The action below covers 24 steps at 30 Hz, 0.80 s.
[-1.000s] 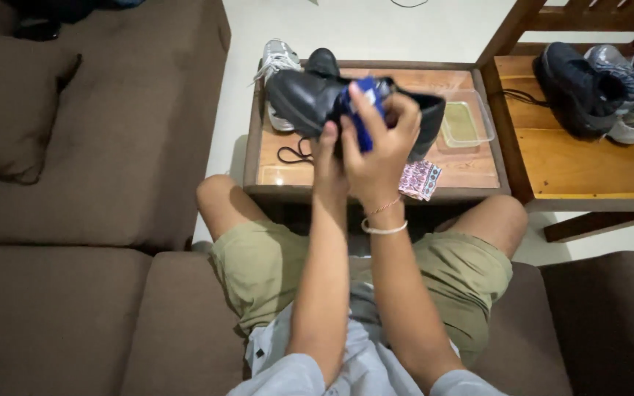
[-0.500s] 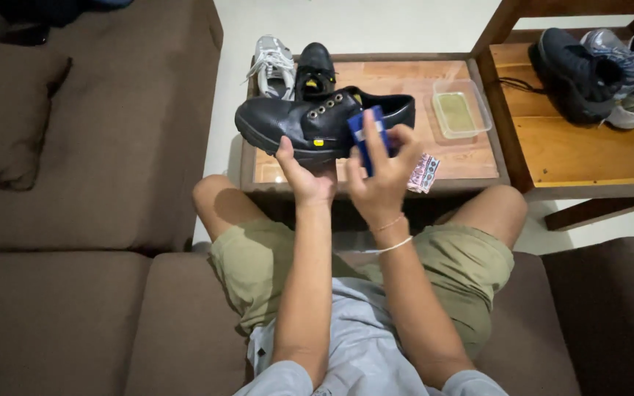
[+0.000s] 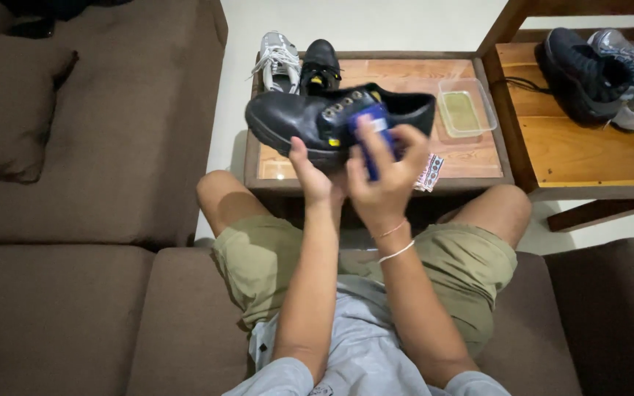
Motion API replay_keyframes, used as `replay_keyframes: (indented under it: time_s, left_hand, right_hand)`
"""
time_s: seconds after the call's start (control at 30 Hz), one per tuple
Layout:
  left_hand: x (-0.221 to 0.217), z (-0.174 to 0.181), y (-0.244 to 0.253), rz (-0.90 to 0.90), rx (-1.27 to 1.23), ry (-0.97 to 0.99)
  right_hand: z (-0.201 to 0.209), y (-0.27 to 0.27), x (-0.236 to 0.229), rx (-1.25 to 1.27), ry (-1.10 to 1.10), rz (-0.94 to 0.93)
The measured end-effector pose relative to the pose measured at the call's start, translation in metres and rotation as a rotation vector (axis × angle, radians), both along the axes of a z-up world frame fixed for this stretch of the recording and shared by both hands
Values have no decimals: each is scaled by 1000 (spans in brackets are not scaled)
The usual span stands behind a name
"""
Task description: Brushing a black leather shoe with a blue brush to clean or polish it.
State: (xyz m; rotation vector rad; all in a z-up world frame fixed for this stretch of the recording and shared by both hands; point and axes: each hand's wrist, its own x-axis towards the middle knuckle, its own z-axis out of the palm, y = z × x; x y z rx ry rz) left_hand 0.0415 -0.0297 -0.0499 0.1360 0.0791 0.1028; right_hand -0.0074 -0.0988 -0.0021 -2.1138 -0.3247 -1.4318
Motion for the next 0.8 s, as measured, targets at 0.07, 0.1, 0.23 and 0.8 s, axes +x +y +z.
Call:
replay_keyframes:
  time_s: [0.07,0.1,0.23,0.8]
  left_hand:
    - [11,-5,17,49,-2,8]
    - [18,-6,25,100,-7,13]
    - [10,0,5,135,-1,66]
    - [-6,27,-6,96,-31,157]
  right_hand:
    - [-1,-14,2,69,1,-47]
    - [-1,-22,4,135,-2,-93]
    - [2,-3,4,148,14,-64]
    - [3,-2,3,42,-13,-4]
